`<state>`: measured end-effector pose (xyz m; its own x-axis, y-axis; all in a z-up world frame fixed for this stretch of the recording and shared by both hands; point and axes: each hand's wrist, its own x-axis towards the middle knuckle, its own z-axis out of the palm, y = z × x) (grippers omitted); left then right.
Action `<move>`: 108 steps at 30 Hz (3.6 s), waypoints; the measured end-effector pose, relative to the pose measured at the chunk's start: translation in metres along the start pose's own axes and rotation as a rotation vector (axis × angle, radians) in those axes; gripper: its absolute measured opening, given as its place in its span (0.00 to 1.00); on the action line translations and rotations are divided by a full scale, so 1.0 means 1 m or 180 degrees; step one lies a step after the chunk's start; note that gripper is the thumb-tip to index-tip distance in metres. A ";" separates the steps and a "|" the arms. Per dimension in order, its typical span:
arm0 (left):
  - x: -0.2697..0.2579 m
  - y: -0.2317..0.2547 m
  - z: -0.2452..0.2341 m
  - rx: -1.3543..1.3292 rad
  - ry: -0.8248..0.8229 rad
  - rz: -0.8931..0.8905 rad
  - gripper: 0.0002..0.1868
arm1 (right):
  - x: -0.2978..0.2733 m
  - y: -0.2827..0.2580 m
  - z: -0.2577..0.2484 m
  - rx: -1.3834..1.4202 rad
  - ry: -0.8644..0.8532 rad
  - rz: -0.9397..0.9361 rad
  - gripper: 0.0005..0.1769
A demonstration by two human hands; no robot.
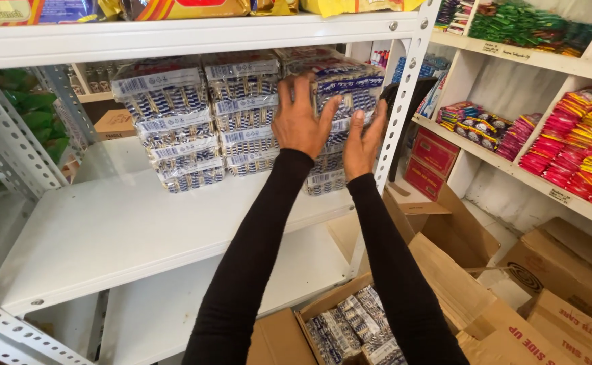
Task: The person repeatedly takes packages of SkyFlakes biscuits from a cardboard box on the floor and places them onto a white metal shelf. The person handles the packages by hand, turning them to align them with the existing stock on the shelf.
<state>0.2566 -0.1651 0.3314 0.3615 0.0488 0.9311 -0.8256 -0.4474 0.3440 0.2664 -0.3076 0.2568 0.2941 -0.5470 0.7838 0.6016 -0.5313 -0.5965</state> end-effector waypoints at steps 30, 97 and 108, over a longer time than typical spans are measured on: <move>-0.054 -0.042 -0.016 -0.1297 -0.0485 -0.0260 0.34 | 0.018 0.023 -0.013 0.1005 -0.0469 0.0374 0.30; -0.509 -0.018 -0.207 0.0419 -0.2802 -0.0459 0.23 | -0.389 0.085 -0.263 -0.2678 -0.6121 0.0430 0.51; -0.510 -0.022 -0.203 0.0403 -0.2800 -0.0448 0.23 | -0.427 0.099 -0.256 -0.2364 -0.5979 -0.0992 0.50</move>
<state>0.0023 0.0010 -0.1262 0.6997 -0.5677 0.4338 -0.7135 -0.5865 0.3833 0.0102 -0.2930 -0.1812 0.8009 0.5394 -0.2599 0.5597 -0.8287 0.0050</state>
